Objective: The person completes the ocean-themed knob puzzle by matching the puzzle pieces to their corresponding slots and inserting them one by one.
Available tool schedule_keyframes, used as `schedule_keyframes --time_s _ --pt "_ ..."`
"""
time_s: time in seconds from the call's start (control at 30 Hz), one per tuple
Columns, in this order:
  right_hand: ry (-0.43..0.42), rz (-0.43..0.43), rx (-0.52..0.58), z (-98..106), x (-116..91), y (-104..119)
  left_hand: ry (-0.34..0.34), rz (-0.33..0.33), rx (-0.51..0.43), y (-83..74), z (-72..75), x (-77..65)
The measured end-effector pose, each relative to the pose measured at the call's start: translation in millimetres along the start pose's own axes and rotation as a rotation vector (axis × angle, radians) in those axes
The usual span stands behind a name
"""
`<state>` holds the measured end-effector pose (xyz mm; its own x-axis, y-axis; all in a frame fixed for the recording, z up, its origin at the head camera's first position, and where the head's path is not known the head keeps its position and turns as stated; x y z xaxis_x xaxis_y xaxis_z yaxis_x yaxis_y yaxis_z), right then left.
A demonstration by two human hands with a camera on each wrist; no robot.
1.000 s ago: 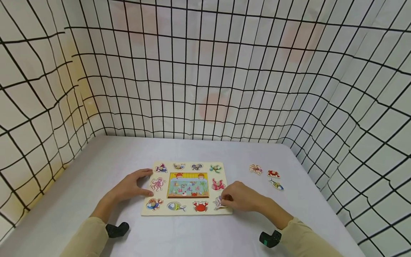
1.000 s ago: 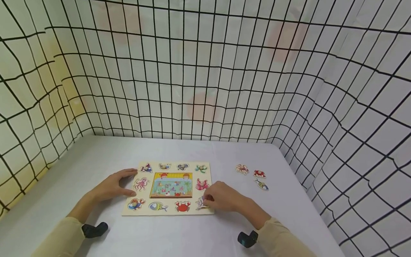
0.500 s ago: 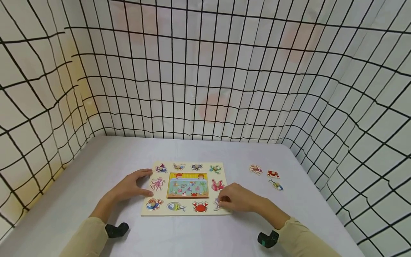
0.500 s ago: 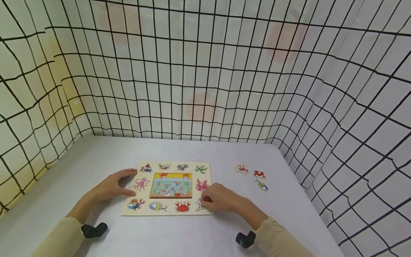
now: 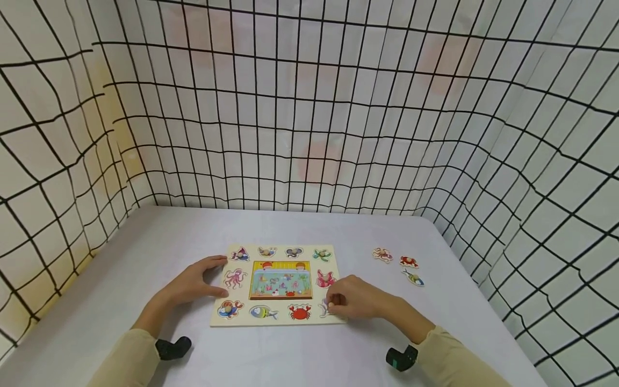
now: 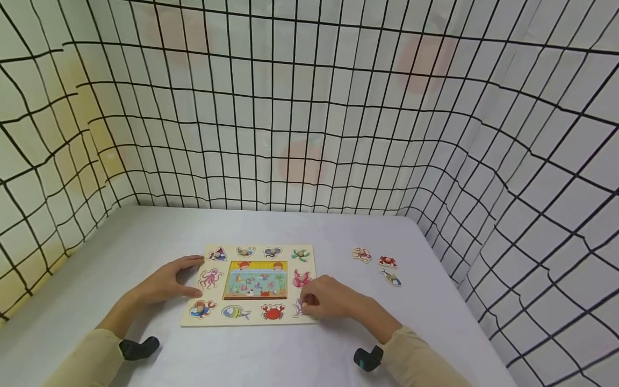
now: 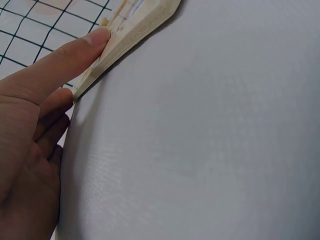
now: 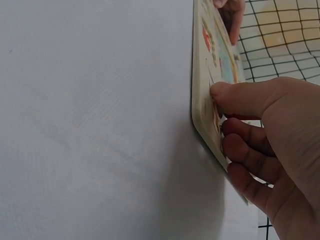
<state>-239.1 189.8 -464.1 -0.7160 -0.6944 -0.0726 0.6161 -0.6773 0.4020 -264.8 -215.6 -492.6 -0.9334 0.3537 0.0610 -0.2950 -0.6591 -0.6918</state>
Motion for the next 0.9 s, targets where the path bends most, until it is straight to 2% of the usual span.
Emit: schedule_keyframes --time_s 0.17,0.33,0.73,0.9 --pt "0.007 0.008 -0.015 2 -1 -2 0.000 0.001 0.005 0.7 -0.9 -0.3" --pt "0.010 -0.053 -0.005 8 -4 -9 0.005 -0.007 0.007 0.5 -1.8 -0.6" --pt "-0.093 -0.116 0.004 33 -26 -42 0.005 -0.006 0.012 -2.6 1.8 -2.8" --pt "-0.133 -0.096 -0.001 42 -35 -50 0.006 -0.021 0.011 -1.8 0.2 -0.9"
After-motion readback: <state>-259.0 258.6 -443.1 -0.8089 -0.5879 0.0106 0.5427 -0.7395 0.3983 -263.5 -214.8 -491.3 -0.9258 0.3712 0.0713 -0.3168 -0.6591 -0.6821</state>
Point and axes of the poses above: each hand's wrist, its own x-axis towards the middle knuckle, its own z-axis out of the back of the hand, y = z × x, the point moved 2 cm from there along x, towards the middle knuckle, and after that the axes turned 5 degrees about -z, right-handed, at the moved point
